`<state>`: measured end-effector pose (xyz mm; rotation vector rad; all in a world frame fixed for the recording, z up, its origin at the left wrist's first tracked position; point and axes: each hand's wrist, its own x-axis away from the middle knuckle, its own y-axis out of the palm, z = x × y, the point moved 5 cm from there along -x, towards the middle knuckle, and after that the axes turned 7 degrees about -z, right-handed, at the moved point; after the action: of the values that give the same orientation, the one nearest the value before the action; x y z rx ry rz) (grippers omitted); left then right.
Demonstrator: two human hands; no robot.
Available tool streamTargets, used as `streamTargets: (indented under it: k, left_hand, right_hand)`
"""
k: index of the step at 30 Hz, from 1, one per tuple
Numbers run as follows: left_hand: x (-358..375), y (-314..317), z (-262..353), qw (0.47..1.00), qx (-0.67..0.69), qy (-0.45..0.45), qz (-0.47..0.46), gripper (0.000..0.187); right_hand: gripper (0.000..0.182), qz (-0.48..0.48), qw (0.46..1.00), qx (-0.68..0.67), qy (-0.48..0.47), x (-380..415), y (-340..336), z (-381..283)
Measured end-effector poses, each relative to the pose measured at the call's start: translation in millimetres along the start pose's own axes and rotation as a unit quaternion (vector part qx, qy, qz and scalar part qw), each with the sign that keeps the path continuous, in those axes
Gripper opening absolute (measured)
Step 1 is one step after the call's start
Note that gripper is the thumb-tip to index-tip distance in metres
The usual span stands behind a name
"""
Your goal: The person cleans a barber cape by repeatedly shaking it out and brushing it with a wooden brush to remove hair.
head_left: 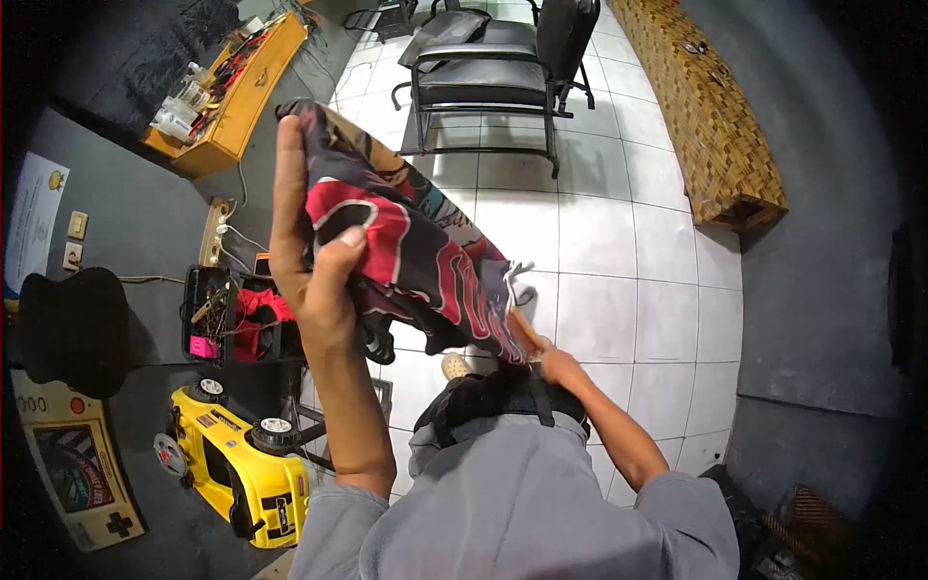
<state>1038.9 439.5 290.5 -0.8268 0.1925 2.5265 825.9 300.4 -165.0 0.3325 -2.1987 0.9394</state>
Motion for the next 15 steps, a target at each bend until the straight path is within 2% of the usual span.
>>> streamTargets:
  k: [1, 2, 4, 5, 6, 7, 9, 10, 11, 12, 14, 15]
  left_hand:
    - [-1.1, -1.6, -1.4, 1.000, 0.006, -0.026, 0.013, 0.080]
    - [-1.4, -5.2, -5.4, 1.000, 0.007, -0.026, 0.013, 0.080]
    - [-1.3, -11.6, -18.7, 0.996, 0.074, -0.021, -0.045, 0.082]
    - [-1.5, -10.5, -18.7, 0.993, 0.066, 0.012, -0.096, 0.083]
    - [-0.3, -7.2, -20.5, 0.988, 0.060, 0.036, -0.139, 0.081]
    - [0.7, -0.9, -20.6, 0.981, 0.059, 0.023, -0.185, 0.079]
    - [3.7, 14.5, -15.5, 0.970, 0.057, -0.014, -0.236, 0.072]
    - [4.1, 22.5, -12.2, 0.964, 0.032, -0.016, -0.265, 0.070]
    - [5.6, 28.5, -12.1, 0.961, 0.030, -0.006, -0.275, 0.070]
    - [6.4, 35.0, -12.0, 0.958, 0.030, 0.005, -0.285, 0.070]
    - [7.0, 44.5, -8.5, 0.952, 0.043, 0.042, -0.300, 0.070]
    - [6.4, 45.0, -6.8, 0.957, 0.039, 0.050, -0.282, 0.072]
  right_hand:
    - [0.032, -0.071, 0.995, 0.069, -0.006, 1.8, 4.9, 9.5]
    - [0.032, -0.070, 0.995, 0.070, -0.005, 2.9, 4.9, 16.4]
    - [0.032, 0.098, 0.992, -0.063, 0.041, 27.0, -37.1, 12.4]
    - [0.028, 0.207, 0.973, -0.102, -0.004, 31.9, -48.7, 7.9]
    - [0.028, 0.224, 0.948, -0.220, -0.060, 43.1, -69.1, -11.5]
    - [0.029, 0.237, 0.905, -0.335, -0.113, 62.7, -96.7, -42.5]
    - [0.032, 0.220, 0.778, -0.527, -0.261, 99.6, -138.6, -109.6]
    - [0.034, 0.234, 0.776, -0.523, -0.265, 122.6, -160.6, -138.1]
    - [0.035, 0.265, 0.780, -0.473, -0.314, 131.8, -170.6, -157.2]
    - [0.034, 0.294, 0.758, -0.450, -0.368, 130.4, -169.6, -169.9]
    - [0.022, 0.342, 0.821, -0.258, -0.379, 137.2, -175.9, -197.6]
    - [0.022, 0.344, 0.820, -0.258, -0.379, 128.6, -168.1, -199.4]
